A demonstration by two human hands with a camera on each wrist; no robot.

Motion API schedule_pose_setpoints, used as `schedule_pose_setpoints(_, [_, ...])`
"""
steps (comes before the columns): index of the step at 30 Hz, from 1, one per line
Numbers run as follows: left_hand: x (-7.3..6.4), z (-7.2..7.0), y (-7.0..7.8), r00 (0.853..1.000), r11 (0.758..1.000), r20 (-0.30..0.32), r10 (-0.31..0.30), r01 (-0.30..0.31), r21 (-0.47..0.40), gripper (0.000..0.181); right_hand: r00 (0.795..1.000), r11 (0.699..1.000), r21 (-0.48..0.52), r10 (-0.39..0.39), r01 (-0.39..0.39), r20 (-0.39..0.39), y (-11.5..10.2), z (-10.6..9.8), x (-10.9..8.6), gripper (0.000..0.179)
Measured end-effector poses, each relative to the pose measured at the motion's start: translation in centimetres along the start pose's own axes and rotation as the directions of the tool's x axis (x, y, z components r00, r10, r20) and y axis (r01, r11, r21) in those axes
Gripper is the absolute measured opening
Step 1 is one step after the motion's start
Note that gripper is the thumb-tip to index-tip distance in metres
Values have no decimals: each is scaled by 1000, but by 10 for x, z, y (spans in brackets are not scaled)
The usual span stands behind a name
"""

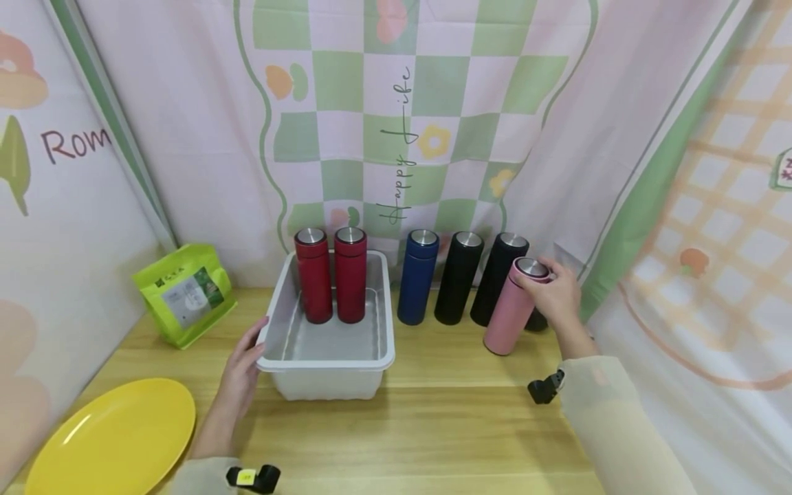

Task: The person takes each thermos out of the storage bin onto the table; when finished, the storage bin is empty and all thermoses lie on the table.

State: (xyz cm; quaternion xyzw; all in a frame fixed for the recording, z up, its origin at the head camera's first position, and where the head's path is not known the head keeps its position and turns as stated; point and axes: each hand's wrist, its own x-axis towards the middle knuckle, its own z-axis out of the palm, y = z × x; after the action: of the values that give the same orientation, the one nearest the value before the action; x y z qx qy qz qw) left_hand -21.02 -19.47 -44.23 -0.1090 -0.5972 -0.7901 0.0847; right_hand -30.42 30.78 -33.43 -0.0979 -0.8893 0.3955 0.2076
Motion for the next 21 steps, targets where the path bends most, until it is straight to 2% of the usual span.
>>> schedule_pose_setpoints(7, [0, 0, 0, 1000, 999, 9, 26, -26, -27, 44, 999, 1000, 27, -12, 11, 35, -1, -2, 2, 74])
schedule_pose_setpoints(13, [1, 1, 0, 1000, 999, 12, 24, -24, -25, 44, 992, 999, 19, -50, 48, 118, -7, -11, 6, 86])
schedule_pose_setpoints(17, [1, 1, 0, 1000, 1000, 12, 16, -16, -18, 44, 991, 998, -26, -55, 59, 122, -28, -17, 7, 91])
schedule_pose_setpoints(21, [1, 1, 0, 1000, 1000, 5, 7, -7, -19, 44, 987, 994, -23, -104, 108, 121, -66, -12, 5, 86])
